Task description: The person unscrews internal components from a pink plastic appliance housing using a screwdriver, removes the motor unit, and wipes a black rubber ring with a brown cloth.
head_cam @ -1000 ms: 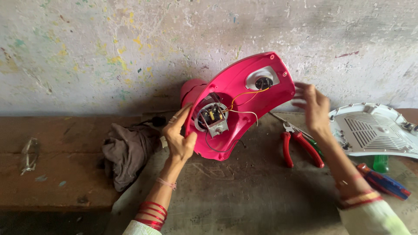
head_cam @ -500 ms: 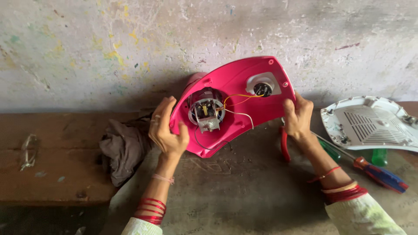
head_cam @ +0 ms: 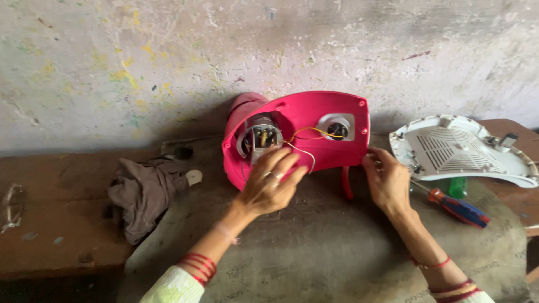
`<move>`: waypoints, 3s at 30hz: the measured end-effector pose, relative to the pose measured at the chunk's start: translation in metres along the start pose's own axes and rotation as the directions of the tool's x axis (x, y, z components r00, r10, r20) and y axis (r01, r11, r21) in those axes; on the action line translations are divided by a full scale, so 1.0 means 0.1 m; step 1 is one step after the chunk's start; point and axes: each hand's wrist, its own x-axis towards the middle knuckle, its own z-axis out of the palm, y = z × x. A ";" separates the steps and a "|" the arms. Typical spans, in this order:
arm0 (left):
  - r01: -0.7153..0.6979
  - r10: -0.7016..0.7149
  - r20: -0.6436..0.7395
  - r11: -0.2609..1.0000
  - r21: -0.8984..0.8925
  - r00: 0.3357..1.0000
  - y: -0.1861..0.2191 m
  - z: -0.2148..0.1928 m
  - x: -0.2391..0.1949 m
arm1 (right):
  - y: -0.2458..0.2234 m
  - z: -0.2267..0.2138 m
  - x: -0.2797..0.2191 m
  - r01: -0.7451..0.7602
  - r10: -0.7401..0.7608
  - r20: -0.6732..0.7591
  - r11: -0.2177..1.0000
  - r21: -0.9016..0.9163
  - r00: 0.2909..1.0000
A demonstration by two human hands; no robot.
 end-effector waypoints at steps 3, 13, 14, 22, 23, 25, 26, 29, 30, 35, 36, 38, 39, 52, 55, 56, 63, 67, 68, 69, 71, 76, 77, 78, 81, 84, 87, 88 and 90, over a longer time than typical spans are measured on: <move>0.119 -0.117 0.090 0.993 -0.025 0.989 0.18 0.33 0.30 | -0.03 0.05 -0.02 -0.004 0.002 0.040 0.998 0.056 0.999; 0.434 -0.440 0.203 0.898 0.078 0.875 0.02 0.86 0.84 | -0.18 -0.06 -0.06 0.106 -0.103 -0.086 0.994 0.035 0.991; 0.484 -0.481 0.239 0.874 0.049 0.844 0.04 0.85 0.82 | -0.19 -0.06 -0.05 0.110 -0.108 -0.086 0.994 0.017 0.990; 0.622 -0.589 0.206 0.763 -0.178 0.781 0.35 0.76 0.69 | -0.30 -0.06 -0.15 0.165 -0.165 -0.157 0.986 -0.012 0.974; 0.605 -0.588 0.146 0.758 -0.243 0.796 0.39 0.74 0.66 | -0.34 -0.02 -0.15 0.039 -0.023 -0.089 0.982 0.185 0.996; 0.611 -0.615 0.109 0.718 -0.333 0.781 0.42 0.73 0.61 | -0.43 0.11 -0.15 -0.244 0.212 0.122 0.821 0.516 0.970; 0.640 -0.641 0.133 0.681 -0.357 0.756 0.41 0.74 0.59 | -0.45 0.17 -0.13 -0.360 0.301 0.203 0.702 0.614 0.932; 0.581 -0.637 -0.009 0.709 -0.400 0.771 0.39 0.75 0.55 | -0.46 0.36 0.03 -0.585 0.427 0.454 0.252 0.771 0.782; 0.534 -0.614 -0.094 0.744 -0.402 0.784 0.38 0.74 0.54 | -0.45 0.42 0.10 -0.603 0.421 0.515 0.104 0.791 0.747; 0.573 -0.655 -0.126 0.725 -0.382 0.745 0.38 0.67 0.58 | -0.32 0.69 0.20 -0.523 0.333 0.549 -0.172 0.835 0.767; 0.566 -0.646 -0.133 0.735 -0.372 0.752 0.39 0.66 0.58 | -0.28 0.73 0.19 -0.514 0.328 0.544 -0.181 0.839 0.773; 0.561 -0.655 -0.151 0.726 -0.399 0.740 0.40 0.63 0.60 | -0.23 0.81 0.18 -0.499 0.318 0.534 -0.190 0.846 0.784; 0.558 -0.660 -0.158 0.720 -0.412 0.735 0.40 0.62 0.59 | -0.20 0.82 0.17 -0.493 0.315 0.528 -0.190 0.849 0.789; 0.516 -0.572 -0.189 0.811 -0.275 0.798 0.23 0.71 0.74 | -0.32 0.67 0.07 -0.496 0.208 0.555 -0.275 0.824 0.806; 0.394 -0.393 -0.079 0.919 -0.009 0.916 0.00 0.76 0.98 | -0.39 0.66 0.08 -0.491 0.185 0.552 -0.292 0.821 0.813; 0.342 -0.342 -0.010 0.936 0.089 0.940 -0.07 0.75 1.04 | -0.40 0.66 0.08 -0.486 0.179 0.550 -0.303 0.820 0.816; 0.215 -0.248 0.327 0.967 0.134 0.912 -0.37 0.69 1.30 | -0.27 0.70 0.07 -0.494 0.149 0.562 -0.332 0.803 0.813; 0.174 -0.215 0.333 0.973 0.149 0.918 -0.43 0.72 1.38 | -0.26 0.70 0.08 -0.494 0.100 0.556 -0.351 0.795 0.825; 0.186 -0.224 0.355 0.973 0.137 0.908 -0.44 0.72 1.38 | -0.25 0.69 0.07 -0.493 0.105 0.564 -0.374 0.785 0.819; 0.200 -0.233 0.376 0.972 0.125 0.897 -0.44 0.72 1.38 | -0.25 0.68 0.07 -0.493 0.110 0.573 -0.396 0.775 0.812; 0.210 -0.233 0.365 0.972 0.104 0.901 -0.46 0.72 1.38 | -0.25 0.66 0.05 -0.490 0.120 0.583 -0.424 0.762 0.803; 0.184 -0.213 0.336 0.976 0.117 0.917 -0.48 0.74 1.37 | -0.24 0.64 0.03 -0.496 0.119 0.579 -0.396 0.772 0.806; 0.170 -0.206 0.324 0.976 0.135 0.923 -0.48 0.75 1.36 | -0.24 0.65 0.03 -0.491 0.118 0.579 -0.410 0.769 0.807; 0.156 -0.197 0.313 0.976 0.153 0.929 -0.48 0.75 1.34 | -0.24 0.65 0.02 -0.485 0.118 0.578 -0.424 0.765 0.808; 0.142 -0.190 0.302 0.975 0.174 0.934 -0.48 0.78 1.33 | -0.25 0.64 0.01 -0.483 0.125 0.579 -0.427 0.764 0.806; 0.158 -0.201 0.293 0.974 0.162 0.935 -0.49 0.81 1.31 | -0.26 0.62 0.02 -0.485 0.154 0.591 -0.430 0.761 0.792; 0.143 -0.191 0.264 0.971 0.191 0.945 -0.49 0.82 1.30 | -0.27 0.64 0.04 -0.480 0.186 0.588 -0.414 0.774 0.787; 0.151 -0.195 0.272 0.973 0.174 0.942 -0.49 0.82 1.30 | -0.27 0.66 0.05 -0.477 0.197 0.583 -0.403 0.781 0.788; 0.167 -0.201 0.287 0.976 0.138 0.937 -0.49 0.82 1.30 | -0.26 0.69 0.08 -0.476 0.260 0.583 -0.376 0.795 0.770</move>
